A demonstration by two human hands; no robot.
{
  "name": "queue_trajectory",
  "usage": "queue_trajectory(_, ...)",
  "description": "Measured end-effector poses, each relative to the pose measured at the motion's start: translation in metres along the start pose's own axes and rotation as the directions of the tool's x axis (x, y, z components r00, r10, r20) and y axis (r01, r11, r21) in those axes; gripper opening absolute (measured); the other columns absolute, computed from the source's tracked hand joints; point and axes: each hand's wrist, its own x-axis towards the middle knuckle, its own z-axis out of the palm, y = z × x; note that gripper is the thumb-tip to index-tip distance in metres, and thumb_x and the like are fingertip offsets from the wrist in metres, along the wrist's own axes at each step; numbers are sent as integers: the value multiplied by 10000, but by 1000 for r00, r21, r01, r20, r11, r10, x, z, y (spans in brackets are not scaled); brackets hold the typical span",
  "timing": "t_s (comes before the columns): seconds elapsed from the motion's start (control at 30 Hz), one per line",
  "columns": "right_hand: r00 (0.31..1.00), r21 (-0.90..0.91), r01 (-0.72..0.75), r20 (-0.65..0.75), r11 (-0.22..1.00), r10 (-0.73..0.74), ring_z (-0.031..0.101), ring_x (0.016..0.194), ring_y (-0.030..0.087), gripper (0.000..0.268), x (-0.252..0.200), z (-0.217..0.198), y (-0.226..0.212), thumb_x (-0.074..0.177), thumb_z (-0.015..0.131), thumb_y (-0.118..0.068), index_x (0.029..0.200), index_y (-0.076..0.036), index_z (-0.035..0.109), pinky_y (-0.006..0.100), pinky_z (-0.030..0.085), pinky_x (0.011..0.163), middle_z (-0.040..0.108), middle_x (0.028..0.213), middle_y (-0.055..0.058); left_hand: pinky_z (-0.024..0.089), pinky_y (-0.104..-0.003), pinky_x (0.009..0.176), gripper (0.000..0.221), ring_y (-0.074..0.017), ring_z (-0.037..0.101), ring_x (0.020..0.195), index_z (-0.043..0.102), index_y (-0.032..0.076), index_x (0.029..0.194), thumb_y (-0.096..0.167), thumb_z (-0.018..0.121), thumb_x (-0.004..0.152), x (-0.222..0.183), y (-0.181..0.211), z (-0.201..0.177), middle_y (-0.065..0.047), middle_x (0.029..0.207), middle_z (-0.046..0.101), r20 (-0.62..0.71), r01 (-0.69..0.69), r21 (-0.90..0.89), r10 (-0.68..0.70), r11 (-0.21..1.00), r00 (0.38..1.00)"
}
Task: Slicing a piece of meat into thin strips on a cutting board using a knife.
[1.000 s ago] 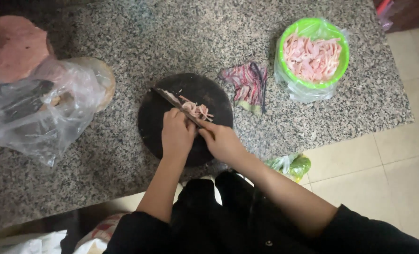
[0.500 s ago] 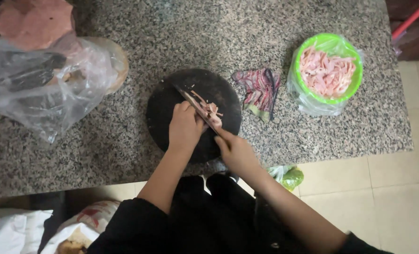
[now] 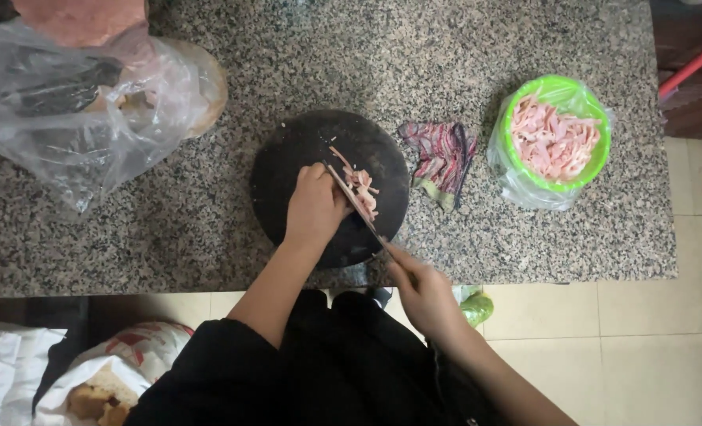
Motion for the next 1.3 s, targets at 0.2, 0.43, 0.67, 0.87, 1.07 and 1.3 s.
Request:
queue_trajectory(0.2,987,-3,163,6,987,-163,638,1299,413,444,82,34,8,1086,536,-360,1500,-235,637,554,504,1089,725,1362,143,557,-252,806,54,-199,554,1023,666,58,827,105,688,844,2,5,-6,-20,936,535,9,-38,34,37,999,999)
queue_trajectory(0.43,992,129,125,-51,984,-119,641,1294,427,383,49,16,23,1048,616,-329,1396,-210,724,559,499,1106,753,1300,175,545,-282,893,96,-249,586,1099,707,15,944,76,634,937,-2,-5,0,-70,1026,595,-5,-45,-178,45,983,999)
queue_trajectory(0.67,966,190,165,-228,968,-120,685,939,185,378,30,25,15,1081,569,-224,1427,-203,719,423,587,900,790,909,122,358,-524,1221,975,-459,445,1422,485,-53,1482,361,951,733,-33,24,-61,-309,1475,460,161,17,29,-21,999,987)
queue_trajectory(0.87,961,287,95,-275,953,-13,735,1145,406,373,6,58,18,1069,579,-228,1408,-164,723,515,549,1025,795,1140,259,540,-474,1015,921,-436,608,1179,546,-91,1423,139,942,623,-22,-18,-46,-276,1280,602,110,-142,89,132,986,985)
queue_trajectory(1.07,928,347,32,-359,937,101,723,788,233,353,-21,82,17,1047,632,-240,1377,-216,755,392,598,750,772,770,169,551,-508,985,815,-470,618,1170,583,-92,1420,98,844,672,-4,-33,-62,-284,1280,620,170,-269,92,251,959,953)
queue_trajectory(1.3,929,439,50,-350,897,119,706,763,216,364,-10,97,33,1045,629,-246,1387,-214,749,386,607,729,757,742,133,573,-521,995,829,-462,550,1323,519,-49,1509,191,820,775,8,-43,-68,-242,1408,564,352,-222,97,175,970,919)
